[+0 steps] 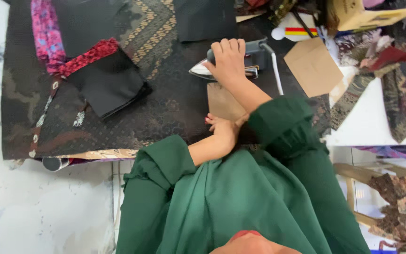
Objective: The person irons small black fabric pieces on a table using a steam iron. They repeatedly place a brown paper template over the fabric, press it with the iron, then remove the template and set the fabric aside. The process is repeated for several pieces.
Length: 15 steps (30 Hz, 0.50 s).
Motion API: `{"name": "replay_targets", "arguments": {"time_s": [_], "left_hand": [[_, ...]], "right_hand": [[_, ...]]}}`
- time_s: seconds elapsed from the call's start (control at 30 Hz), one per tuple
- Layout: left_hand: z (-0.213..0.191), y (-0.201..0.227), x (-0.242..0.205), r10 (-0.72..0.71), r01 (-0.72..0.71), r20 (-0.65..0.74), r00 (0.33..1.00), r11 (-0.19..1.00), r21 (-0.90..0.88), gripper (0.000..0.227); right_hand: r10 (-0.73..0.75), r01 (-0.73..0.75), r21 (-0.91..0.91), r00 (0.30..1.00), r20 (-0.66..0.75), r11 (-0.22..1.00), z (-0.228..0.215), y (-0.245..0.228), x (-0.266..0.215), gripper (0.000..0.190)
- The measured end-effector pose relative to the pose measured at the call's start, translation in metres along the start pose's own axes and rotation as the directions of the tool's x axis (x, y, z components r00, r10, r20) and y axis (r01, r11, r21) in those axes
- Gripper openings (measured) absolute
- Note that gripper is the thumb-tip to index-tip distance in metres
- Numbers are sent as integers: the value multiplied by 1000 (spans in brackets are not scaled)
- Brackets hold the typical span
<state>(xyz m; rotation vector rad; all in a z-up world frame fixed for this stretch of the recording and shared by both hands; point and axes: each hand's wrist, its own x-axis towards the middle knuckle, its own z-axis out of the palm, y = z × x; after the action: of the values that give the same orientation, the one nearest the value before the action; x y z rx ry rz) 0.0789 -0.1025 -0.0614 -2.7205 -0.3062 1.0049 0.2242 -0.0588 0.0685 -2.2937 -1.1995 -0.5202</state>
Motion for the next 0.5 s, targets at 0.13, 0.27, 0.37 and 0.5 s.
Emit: {"name": "replay_targets", "arguments": {"time_s": [0.13,0.27,0.37,0.5], "left_hand": [[7,11,16,126,-149,182,975,981,123,52],[17,5,5,113,-111,-29,993,991,71,53],[12,5,-4,26,-20,-86,996,997,76,62],[0,5,-8,-61,67,-86,994,995,67,53]], "right_hand": [[-147,159,101,982,-118,982,33,-17,25,54],[-492,476,317,870,-32,820,42,-35,33,40],[-634,557,419,771,59,717,37,-51,24,25],[-688,585,440,717,111,681,21,-61,11,18]]}}
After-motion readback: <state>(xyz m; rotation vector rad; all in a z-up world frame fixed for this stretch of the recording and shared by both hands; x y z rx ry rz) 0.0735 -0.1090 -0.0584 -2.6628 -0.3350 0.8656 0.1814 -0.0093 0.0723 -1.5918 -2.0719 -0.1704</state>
